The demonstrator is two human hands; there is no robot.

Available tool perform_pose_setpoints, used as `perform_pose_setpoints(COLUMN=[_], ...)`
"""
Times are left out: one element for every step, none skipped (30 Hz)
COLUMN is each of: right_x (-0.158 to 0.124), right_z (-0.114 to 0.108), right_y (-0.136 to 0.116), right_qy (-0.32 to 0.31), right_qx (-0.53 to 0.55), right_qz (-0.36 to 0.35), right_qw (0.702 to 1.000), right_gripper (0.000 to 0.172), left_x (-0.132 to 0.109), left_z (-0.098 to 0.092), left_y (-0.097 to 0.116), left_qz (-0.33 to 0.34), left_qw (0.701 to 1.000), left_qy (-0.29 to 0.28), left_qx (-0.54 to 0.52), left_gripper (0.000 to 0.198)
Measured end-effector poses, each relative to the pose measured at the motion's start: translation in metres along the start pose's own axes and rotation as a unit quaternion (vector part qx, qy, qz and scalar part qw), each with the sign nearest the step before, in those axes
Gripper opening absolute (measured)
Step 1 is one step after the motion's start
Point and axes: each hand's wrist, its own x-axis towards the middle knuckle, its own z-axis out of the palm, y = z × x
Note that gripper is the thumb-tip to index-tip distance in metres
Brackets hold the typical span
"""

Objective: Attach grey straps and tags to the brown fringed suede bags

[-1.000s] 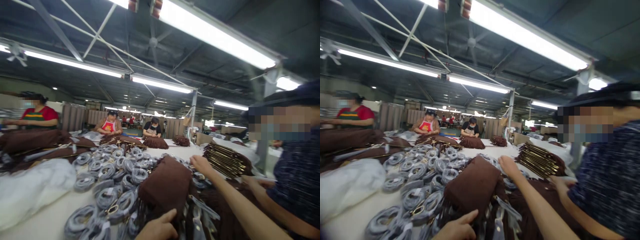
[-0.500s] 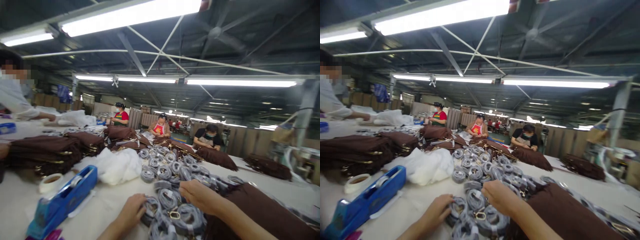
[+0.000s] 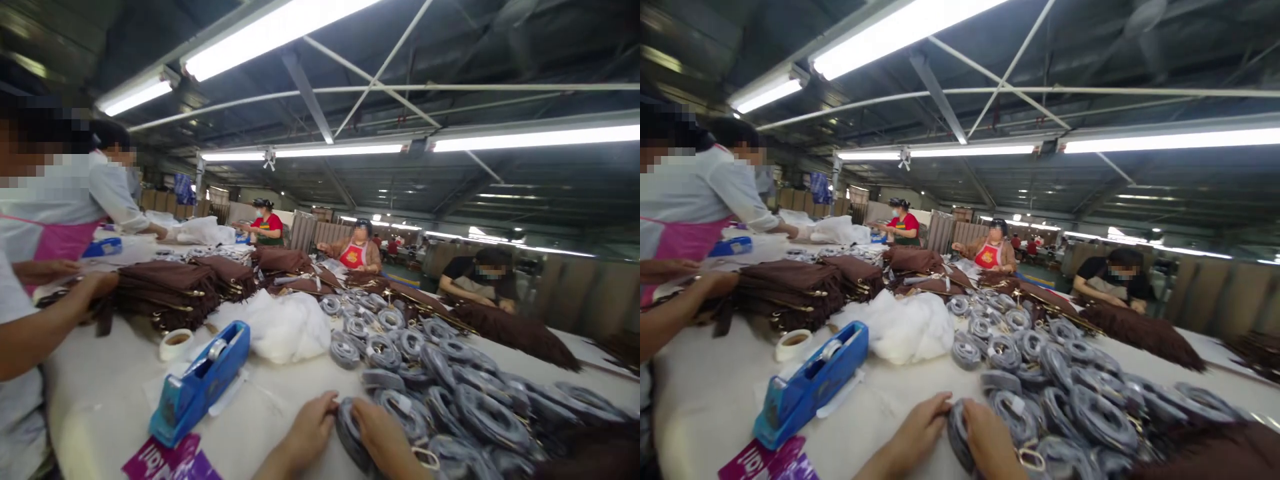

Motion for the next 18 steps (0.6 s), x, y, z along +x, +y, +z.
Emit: perform_pose_setpoints(right_x=[-0.005,-0.009,-0.010,-0.010,-0.009,-0.008,-0.007,-0.006,-0.007,-0.008,-0.009,-0.010,-0.012,-0.013,-0.014,-0.015,-0.015,-0.016], right_z=[0.001,0.000,0.000,-0.001,-0.001,-0.001,-0.001,0.000,0.001,0.002,0.002,0.002,0.002,0.002,0.002,0.001,0.001,0.001], right_y=[0.000,-0.001,-0.001,0.001,0.003,0.006,0.009,0.012,0.014,0.016,0.016,0.016,0.015,0.015,0.014,0.014,0.014,0.014], right_qy=[-0.017,-0.023,-0.023,-0.022,-0.021,-0.019,-0.018,-0.017,-0.015,-0.012,-0.009,-0.004,0.002,0.007,0.011,0.015,0.018,0.021], right_qx=[0.028,0.039,0.045,0.057,0.073,0.093,0.116,0.140,0.163,0.184,0.202,0.217,0.230,0.242,0.254,0.265,0.275,0.285], right_qz=[0.021,0.034,0.050,0.061,0.071,0.079,0.083,0.085,0.085,0.083,0.081,0.078,0.076,0.075,0.075,0.077,0.079,0.082], right_qw=[0.999,0.998,0.997,0.996,0.995,0.992,0.990,0.986,0.983,0.979,0.976,0.973,0.970,0.967,0.964,0.961,0.958,0.955], right_gripper=[0.035,0.034,0.030,0.029,0.030,0.032,0.034,0.036,0.037,0.038,0.037,0.036,0.035,0.033,0.032,0.032,0.032,0.032], left_x=[-0.001,-0.001,0.000,0.002,0.004,0.006,0.007,0.008,0.008,0.007,0.006,0.005,0.004,0.003,0.002,0.001,0.000,-0.001], left_z=[-0.002,-0.003,-0.004,-0.006,-0.007,-0.009,-0.010,-0.012,-0.014,-0.016,-0.018,-0.019,-0.021,-0.021,-0.022,-0.021,-0.020,-0.018], left_y=[0.003,0.005,0.006,0.007,0.007,0.007,0.007,0.008,0.008,0.008,0.009,0.009,0.010,0.011,0.012,0.014,0.016,0.018], left_qz=[0.000,-0.002,-0.004,-0.008,-0.008,-0.009,-0.012,-0.017,-0.024,-0.033,-0.040,-0.043,-0.041,-0.035,-0.028,-0.021,-0.013,-0.007], left_qw=[1.000,1.000,1.000,1.000,0.999,0.999,0.997,0.996,0.993,0.991,0.989,0.989,0.991,0.993,0.996,0.998,0.999,0.999], left_qy=[-0.003,-0.005,-0.004,0.001,-0.008,-0.012,-0.015,-0.017,-0.015,-0.012,-0.011,-0.009,-0.006,-0.004,-0.003,-0.002,-0.004,-0.008], left_qx=[-0.010,-0.011,-0.008,-0.016,-0.031,-0.048,-0.068,-0.090,-0.111,-0.130,-0.143,-0.143,-0.130,-0.110,-0.087,-0.064,-0.045,-0.031], left_gripper=[0.056,0.054,0.052,0.051,0.052,0.051,0.051,0.050,0.049,0.048,0.047,0.045,0.043,0.042,0.041,0.040,0.040,0.040])
